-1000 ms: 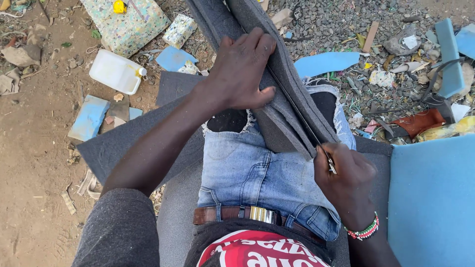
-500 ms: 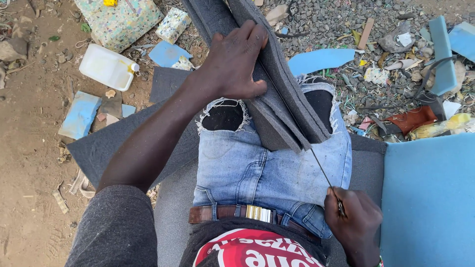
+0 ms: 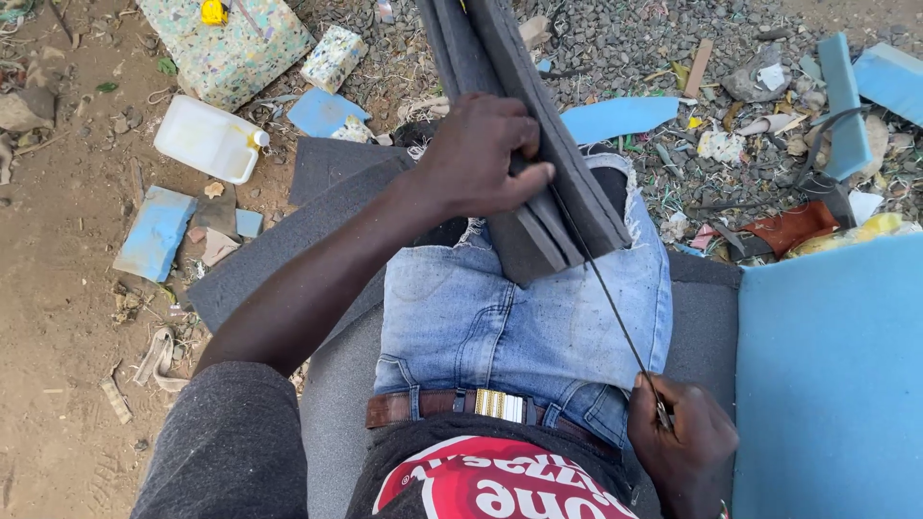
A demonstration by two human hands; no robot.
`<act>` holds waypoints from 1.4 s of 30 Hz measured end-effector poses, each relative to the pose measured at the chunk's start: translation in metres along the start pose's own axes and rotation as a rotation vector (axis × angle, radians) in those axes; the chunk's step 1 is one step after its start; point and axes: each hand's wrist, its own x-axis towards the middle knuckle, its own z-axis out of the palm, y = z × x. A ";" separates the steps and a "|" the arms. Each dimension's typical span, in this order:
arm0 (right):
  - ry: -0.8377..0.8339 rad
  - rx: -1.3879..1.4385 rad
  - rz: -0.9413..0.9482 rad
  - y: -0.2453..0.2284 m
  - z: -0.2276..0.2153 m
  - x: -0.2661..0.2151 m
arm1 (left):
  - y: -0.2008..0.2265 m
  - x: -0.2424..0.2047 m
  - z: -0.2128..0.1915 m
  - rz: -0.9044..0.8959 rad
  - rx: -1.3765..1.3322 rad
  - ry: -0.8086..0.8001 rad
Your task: Cutting through a stack of thick grey foam sheets using a manual cutting tool
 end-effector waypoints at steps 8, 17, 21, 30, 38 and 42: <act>0.118 0.001 -0.065 0.020 0.044 -0.003 | 0.011 0.000 -0.012 0.081 0.152 -0.019; 0.055 0.073 -0.066 -0.008 0.077 0.087 | 0.012 -0.003 -0.013 -0.010 0.197 -0.047; 0.044 0.050 -0.068 -0.014 0.096 0.112 | 0.011 -0.005 -0.015 -0.020 0.197 -0.061; -0.048 0.079 -0.021 -0.020 0.069 0.096 | 0.002 0.001 -0.013 -0.070 0.151 -0.101; -0.135 0.024 0.082 -0.005 0.032 0.022 | -0.004 0.005 -0.016 -0.062 0.122 -0.136; -0.127 -0.012 0.129 -0.006 0.013 -0.003 | -0.005 0.007 -0.016 -0.071 0.104 -0.147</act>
